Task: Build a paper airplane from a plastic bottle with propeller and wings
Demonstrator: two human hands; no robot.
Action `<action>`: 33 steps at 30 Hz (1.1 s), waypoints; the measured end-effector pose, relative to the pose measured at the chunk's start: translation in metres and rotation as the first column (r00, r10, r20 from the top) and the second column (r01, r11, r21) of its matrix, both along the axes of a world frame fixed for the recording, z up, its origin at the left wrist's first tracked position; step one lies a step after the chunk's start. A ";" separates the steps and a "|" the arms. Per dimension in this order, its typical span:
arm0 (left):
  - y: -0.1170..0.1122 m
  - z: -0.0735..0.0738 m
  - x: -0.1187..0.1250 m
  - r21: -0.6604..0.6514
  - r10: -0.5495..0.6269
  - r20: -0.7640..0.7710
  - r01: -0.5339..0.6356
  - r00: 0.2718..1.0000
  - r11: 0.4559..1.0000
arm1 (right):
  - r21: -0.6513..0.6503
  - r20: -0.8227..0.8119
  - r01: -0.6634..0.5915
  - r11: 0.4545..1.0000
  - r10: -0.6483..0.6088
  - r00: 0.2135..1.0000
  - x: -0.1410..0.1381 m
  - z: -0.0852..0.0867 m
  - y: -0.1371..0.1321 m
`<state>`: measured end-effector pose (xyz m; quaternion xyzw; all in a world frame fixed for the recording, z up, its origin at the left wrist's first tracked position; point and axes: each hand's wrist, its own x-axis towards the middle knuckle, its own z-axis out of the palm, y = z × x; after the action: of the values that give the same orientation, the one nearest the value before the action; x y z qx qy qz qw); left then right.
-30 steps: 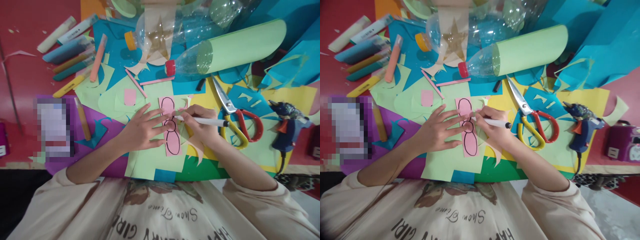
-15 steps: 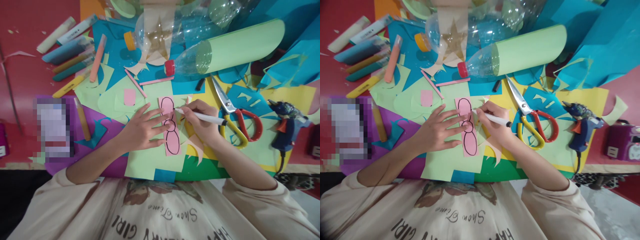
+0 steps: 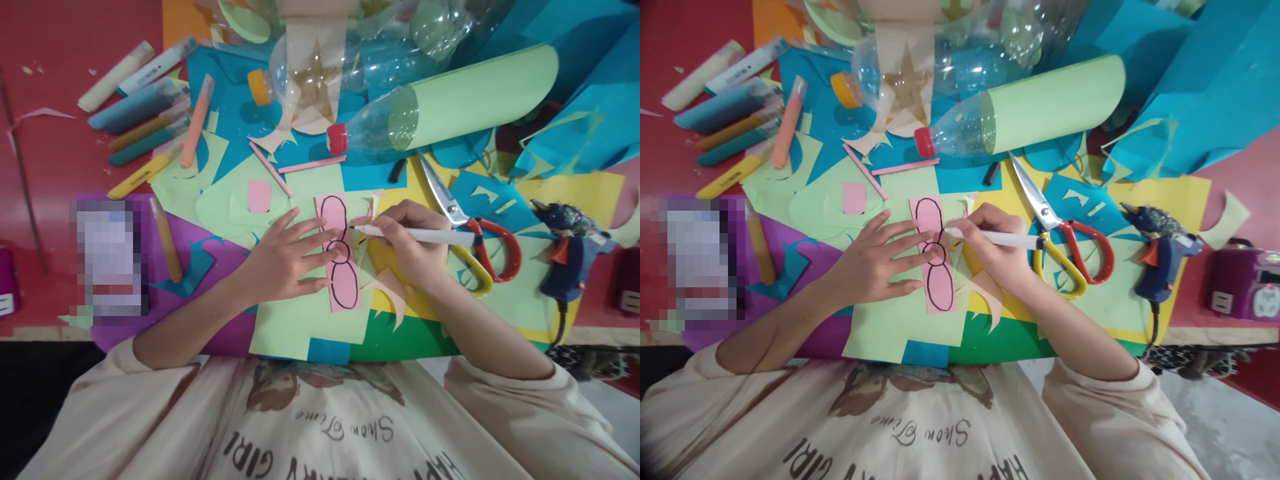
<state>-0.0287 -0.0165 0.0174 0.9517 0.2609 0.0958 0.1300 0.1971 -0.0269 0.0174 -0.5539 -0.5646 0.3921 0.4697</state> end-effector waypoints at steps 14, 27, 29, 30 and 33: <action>0.002 -0.004 0.001 0.003 0.098 0.151 -0.100 0.984 0.995 | 0.217 0.434 0.003 0.976 -0.099 0.895 0.026 -0.002 0.014; 0.002 -0.009 -0.002 0.050 0.116 0.225 -0.131 0.967 0.990 | 0.080 0.345 0.037 0.996 -0.062 0.936 0.029 -0.006 0.015; 0.002 -0.010 -0.002 0.058 0.117 0.218 -0.133 0.969 0.989 | 0.099 0.308 0.025 0.995 -0.054 0.950 0.027 -0.001 0.014; 0.002 -0.011 -0.002 0.064 0.130 0.209 -0.146 0.969 0.987 | 0.100 0.304 0.011 0.995 -0.041 0.952 0.026 0.000 0.014; 0.002 -0.015 -0.004 0.061 0.197 0.181 -0.211 0.964 0.976 | 0.069 0.313 -0.055 0.996 0.031 0.949 0.023 0.003 0.012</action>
<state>-0.0324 -0.0142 0.0021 0.9122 0.3411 0.2019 0.1036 0.2203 -0.0145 0.0208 -0.5780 -0.6583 0.2879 0.3869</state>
